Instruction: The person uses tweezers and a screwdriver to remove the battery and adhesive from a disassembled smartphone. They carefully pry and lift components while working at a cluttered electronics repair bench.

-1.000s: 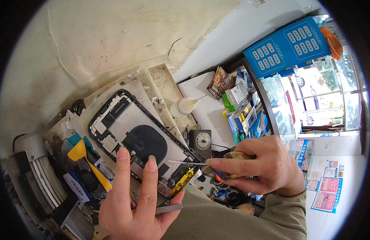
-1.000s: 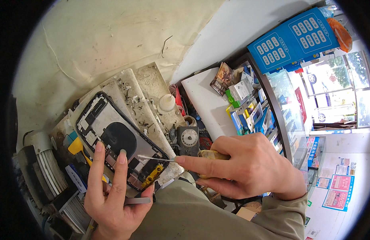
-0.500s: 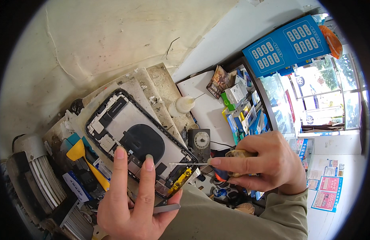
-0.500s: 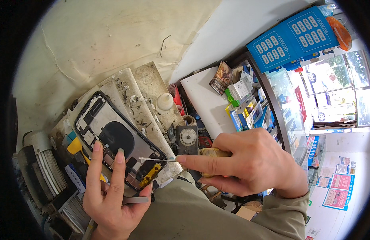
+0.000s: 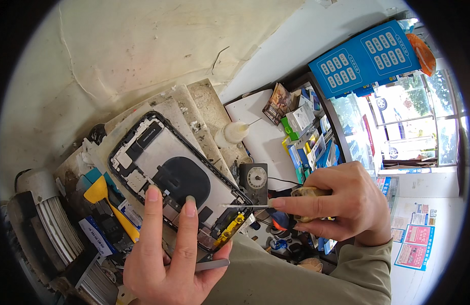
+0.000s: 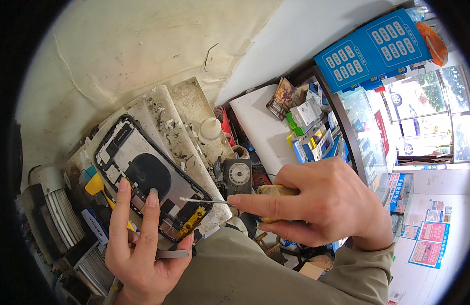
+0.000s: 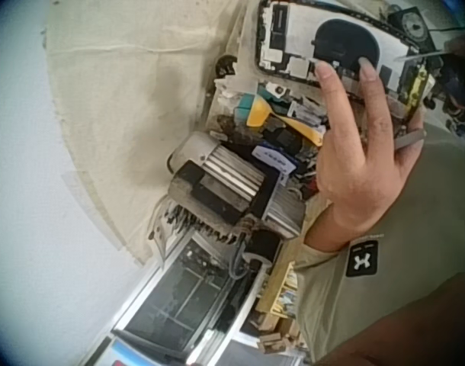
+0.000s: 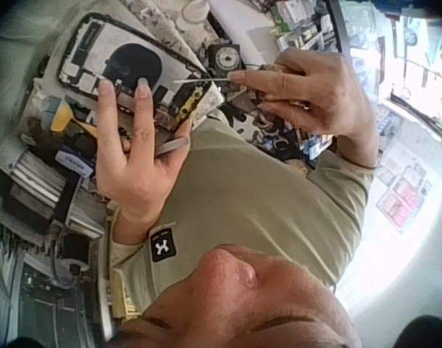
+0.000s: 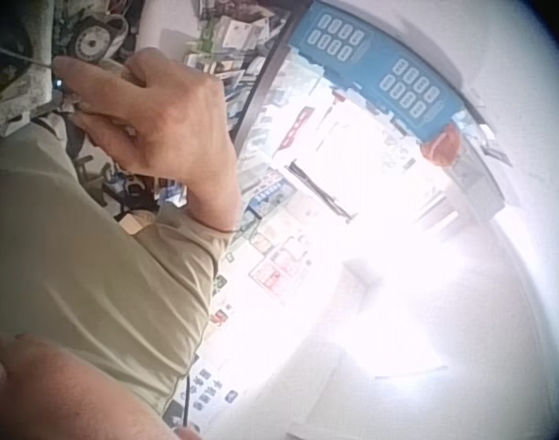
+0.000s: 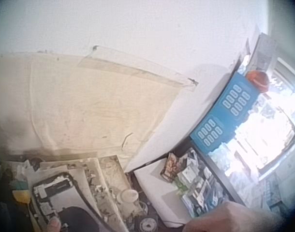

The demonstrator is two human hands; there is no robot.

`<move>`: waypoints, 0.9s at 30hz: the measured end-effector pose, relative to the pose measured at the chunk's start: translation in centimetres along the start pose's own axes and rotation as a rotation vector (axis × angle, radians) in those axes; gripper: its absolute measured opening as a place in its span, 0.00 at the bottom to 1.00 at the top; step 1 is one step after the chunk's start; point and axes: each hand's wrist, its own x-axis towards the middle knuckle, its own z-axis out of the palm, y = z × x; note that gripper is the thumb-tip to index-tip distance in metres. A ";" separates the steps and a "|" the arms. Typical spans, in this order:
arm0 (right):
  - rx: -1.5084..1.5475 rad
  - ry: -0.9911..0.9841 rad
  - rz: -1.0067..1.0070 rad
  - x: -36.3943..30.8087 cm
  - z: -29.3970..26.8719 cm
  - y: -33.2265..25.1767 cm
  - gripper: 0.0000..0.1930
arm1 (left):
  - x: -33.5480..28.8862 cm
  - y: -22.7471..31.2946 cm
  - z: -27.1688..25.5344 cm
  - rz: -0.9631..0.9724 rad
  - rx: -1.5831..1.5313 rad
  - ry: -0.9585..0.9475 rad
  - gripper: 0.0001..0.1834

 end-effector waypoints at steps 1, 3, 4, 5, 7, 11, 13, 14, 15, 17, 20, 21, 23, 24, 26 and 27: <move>0.001 -0.001 -0.002 0.0 0.0 0.0 0.24 | 0.0 0.0 0.0 -0.004 -0.002 -0.004 0.37; -0.008 -0.013 -0.011 0.1 -0.1 0.0 0.24 | 0.0 0.0 -0.1 0.001 0.004 -0.007 0.37; -0.013 -0.019 -0.014 0.1 -0.1 -0.1 0.24 | 0.0 -0.1 -0.1 0.004 0.006 -0.008 0.37; -0.016 -0.020 -0.016 0.2 -0.2 -0.1 0.24 | 0.0 -0.1 -0.1 0.005 0.003 -0.006 0.37; -0.019 -0.020 -0.022 0.5 -0.2 -0.2 0.24 | -0.1 -0.2 -0.1 0.005 0.002 -0.007 0.38; 0.001 -0.081 -0.024 1.0 -0.8 -0.8 0.23 | 0.0 -0.1 -0.1 -0.001 -0.002 -0.004 0.38; 0.001 -0.087 -0.049 1.1 -0.9 -0.9 0.23 | 0.0 -0.2 0.1 0.008 -0.010 0.018 0.38; -0.010 -0.084 -0.042 1.1 -0.9 -0.9 0.23 | 0.0 -0.2 0.1 0.009 -0.008 0.014 0.38; -0.021 -0.082 -0.035 1.1 -0.9 -0.9 0.23 | 0.0 -0.2 0.1 0.010 -0.005 0.010 0.38; -0.030 -0.077 -0.030 1.0 -0.9 -0.9 0.23 | 0.2 -0.1 0.0 0.019 0.016 0.018 0.35; -0.031 -0.080 -0.031 1.0 -1.0 -0.8 0.23 | 0.7 0.0 -0.3 0.033 0.040 0.048 0.29; -0.034 -0.085 -0.030 1.1 -1.1 -0.9 0.23 | 0.8 0.1 -0.3 0.031 0.029 0.056 0.29; -0.038 -0.086 -0.032 1.0 -1.1 -1.0 0.23 | 0.7 0.1 -0.2 0.022 0.010 0.044 0.31; -0.040 -0.083 -0.036 1.0 -1.0 -1.0 0.23 | 0.3 0.0 -0.1 0.015 0.001 0.025 0.34; -0.047 -0.076 -0.041 1.0 -0.9 -1.0 0.23 | 0.0 -0.1 0.1 0.014 -0.001 0.010 0.38; -0.053 -0.072 -0.040 0.9 -0.8 -0.9 0.23 | 0.0 -0.1 0.1 0.019 0.002 0.014 0.38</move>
